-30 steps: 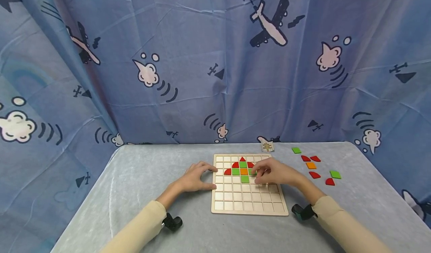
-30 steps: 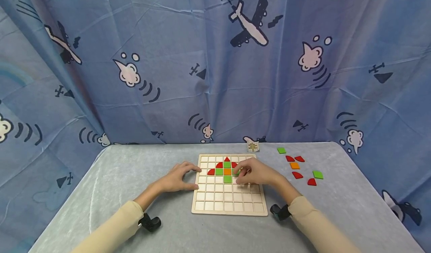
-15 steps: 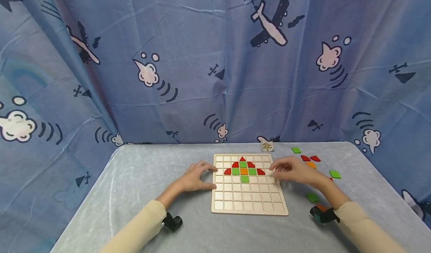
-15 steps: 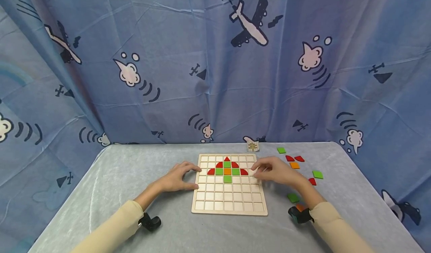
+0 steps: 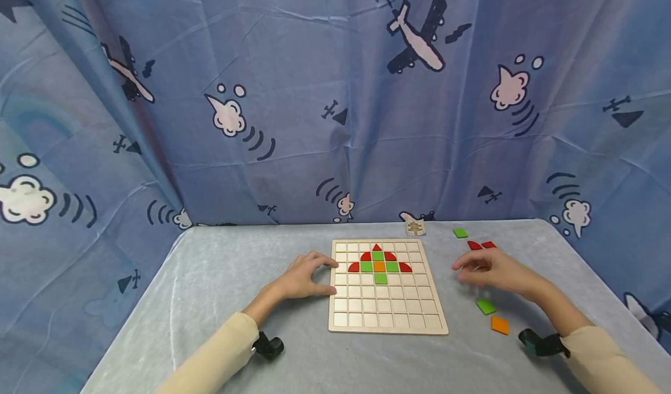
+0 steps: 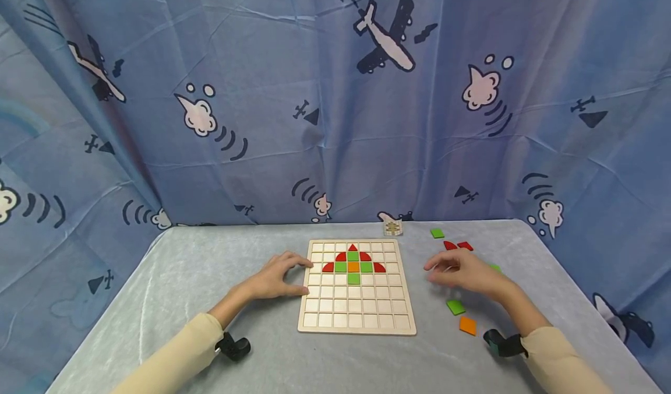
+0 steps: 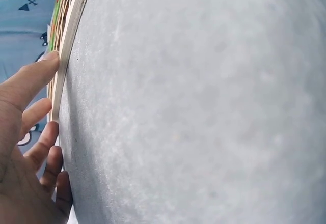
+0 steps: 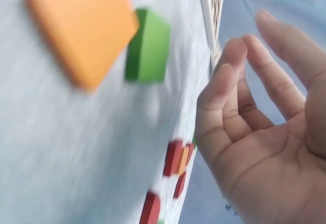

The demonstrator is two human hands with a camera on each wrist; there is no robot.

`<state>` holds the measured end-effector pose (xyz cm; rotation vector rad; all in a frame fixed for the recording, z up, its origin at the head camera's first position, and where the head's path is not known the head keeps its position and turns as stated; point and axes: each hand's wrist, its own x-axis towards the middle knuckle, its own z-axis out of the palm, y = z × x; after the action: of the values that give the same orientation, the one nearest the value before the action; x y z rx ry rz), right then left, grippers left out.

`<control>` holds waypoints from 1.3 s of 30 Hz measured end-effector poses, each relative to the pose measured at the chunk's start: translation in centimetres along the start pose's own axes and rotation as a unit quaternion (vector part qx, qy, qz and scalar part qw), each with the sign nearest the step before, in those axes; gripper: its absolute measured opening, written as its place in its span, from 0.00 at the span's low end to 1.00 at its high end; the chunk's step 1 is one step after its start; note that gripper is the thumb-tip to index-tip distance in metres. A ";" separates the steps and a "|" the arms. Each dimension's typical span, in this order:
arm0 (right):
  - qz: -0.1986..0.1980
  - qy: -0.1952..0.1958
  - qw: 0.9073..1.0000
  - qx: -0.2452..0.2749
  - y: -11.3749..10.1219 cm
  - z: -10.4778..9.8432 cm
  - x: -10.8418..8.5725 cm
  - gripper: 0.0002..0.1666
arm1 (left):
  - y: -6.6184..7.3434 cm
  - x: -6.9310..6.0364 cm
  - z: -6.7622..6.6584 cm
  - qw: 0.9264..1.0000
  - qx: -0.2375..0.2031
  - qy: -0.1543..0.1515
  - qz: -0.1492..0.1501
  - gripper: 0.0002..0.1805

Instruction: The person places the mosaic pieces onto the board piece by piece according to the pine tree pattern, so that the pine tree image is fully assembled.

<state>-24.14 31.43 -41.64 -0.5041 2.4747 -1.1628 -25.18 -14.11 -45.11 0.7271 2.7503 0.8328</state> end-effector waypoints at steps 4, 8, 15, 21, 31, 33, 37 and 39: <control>0.000 0.005 1.000 -0.005 0.9 -0.7 -1.0 0.22 | 0.0 0.0 0.1 1.000 0.000 0.002 0.001 0.32; 0.017 0.021 1.000 -0.012 1.8 -1.4 -1.9 0.24 | 0.0 0.0 0.1 1.000 0.001 0.004 0.001 0.32; 0.057 0.046 0.997 -0.026 3.0 -2.8 -2.8 0.24 | -0.1 0.0 0.2 1.000 -0.002 0.002 -0.001 0.32; 0.065 0.063 0.995 -0.049 4.4 -4.4 -3.6 0.25 | -0.2 0.1 0.2 1.000 -0.002 0.000 0.001 0.32; 0.085 0.049 0.992 -0.082 6.9 -5.2 -4.1 0.28 | -0.4 0.1 0.3 1.000 0.001 -0.005 -0.004 0.32; 0.092 0.052 0.990 -0.090 7.1 -5.2 -4.1 0.27 | -0.4 0.1 0.3 1.000 0.000 -0.006 -0.006 0.31; 0.073 0.056 0.989 -0.116 7.2 -5.2 -4.1 0.22 | -0.3 0.0 0.3 1.000 -0.002 -0.005 -0.004 0.32; 0.062 0.058 0.988 -0.126 7.2 -5.2 -4.1 0.20 | -0.4 0.1 0.3 1.000 -0.002 -0.005 -0.004 0.32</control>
<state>-24.16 40.99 -43.51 -0.3505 2.7274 -0.8582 -25.30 -14.23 -45.54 0.7162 2.7413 0.8305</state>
